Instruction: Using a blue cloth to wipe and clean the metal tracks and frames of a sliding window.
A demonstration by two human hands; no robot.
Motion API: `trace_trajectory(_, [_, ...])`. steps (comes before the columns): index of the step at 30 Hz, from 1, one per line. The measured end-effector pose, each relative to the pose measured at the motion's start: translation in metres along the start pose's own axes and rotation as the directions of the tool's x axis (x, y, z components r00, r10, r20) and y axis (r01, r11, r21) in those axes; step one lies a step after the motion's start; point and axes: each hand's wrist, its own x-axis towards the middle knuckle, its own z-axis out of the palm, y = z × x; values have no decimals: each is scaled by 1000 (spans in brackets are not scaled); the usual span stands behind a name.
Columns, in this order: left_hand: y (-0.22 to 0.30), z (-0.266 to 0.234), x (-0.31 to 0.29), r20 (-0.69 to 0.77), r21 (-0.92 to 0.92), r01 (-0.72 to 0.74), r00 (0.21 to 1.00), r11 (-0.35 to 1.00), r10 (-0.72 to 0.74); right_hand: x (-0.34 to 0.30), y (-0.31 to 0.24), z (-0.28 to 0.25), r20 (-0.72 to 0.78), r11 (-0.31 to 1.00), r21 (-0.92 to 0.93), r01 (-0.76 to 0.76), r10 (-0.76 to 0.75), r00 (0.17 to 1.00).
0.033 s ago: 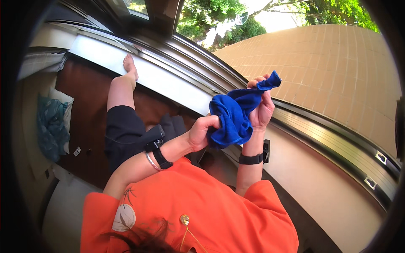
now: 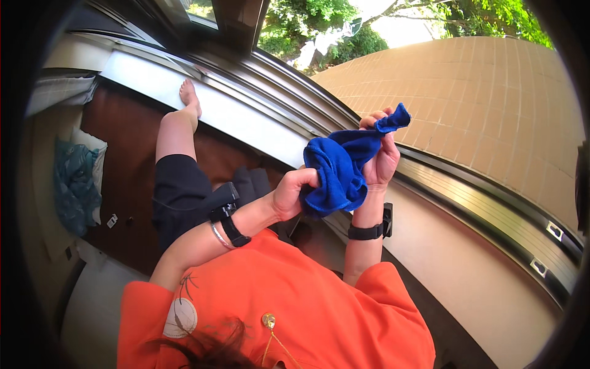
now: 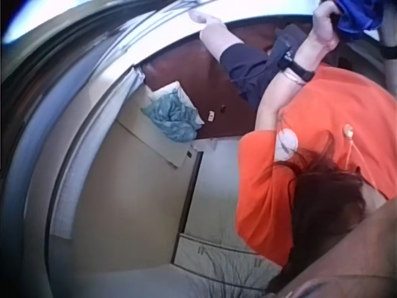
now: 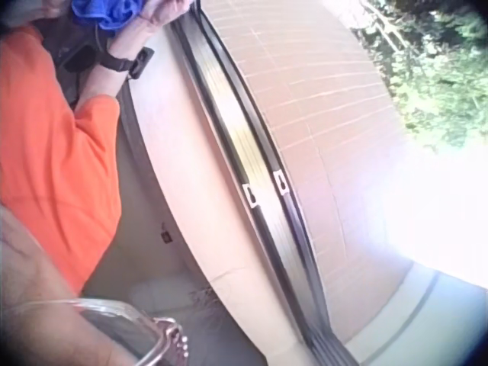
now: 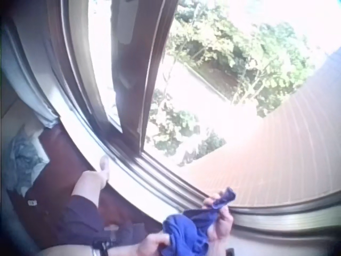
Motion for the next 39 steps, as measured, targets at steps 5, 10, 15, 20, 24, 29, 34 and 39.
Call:
trace_trajectory(5, [8, 3, -7, -48, 31, -22, 999, 999, 24, 7, 12, 1, 50, 982, 181, -46, 38, 998])
trace_trajectory(10, [8, 3, -5, -87, 7, 36, 996, 999, -35, 1, 10, -4, -234, 909, -416, 34, -143, 962])
trace_trajectory(15, [10, 4, -6, -224, 53, 151, 965, 987, -135, -31, 27, -54, -433, 425, -878, -220, -509, 744])
trace_trajectory(20, [-11, 9, 5, -223, -48, 321, 920, 946, -323, -71, -4, -66, 39, -476, -699, -534, -771, 636])
trace_trajectory(24, [-26, -2, 22, -180, 13, 383, 910, 924, -374, -75, -15, -94, 40, -666, -489, -563, -662, 748])
trace_trajectory(29, [-17, -6, 23, -298, 10, 332, 902, 943, -314, -57, 0, -107, -89, -738, -228, -635, -634, 768])
trace_trajectory(34, [4, -24, 7, -347, -69, 236, 905, 969, -245, -23, 35, -86, -203, -838, -191, -511, -476, 856])
trace_trajectory(39, [50, -49, -21, -300, -97, 77, 948, 992, -103, 26, 104, -70, -98, -855, -330, -400, -390, 915])
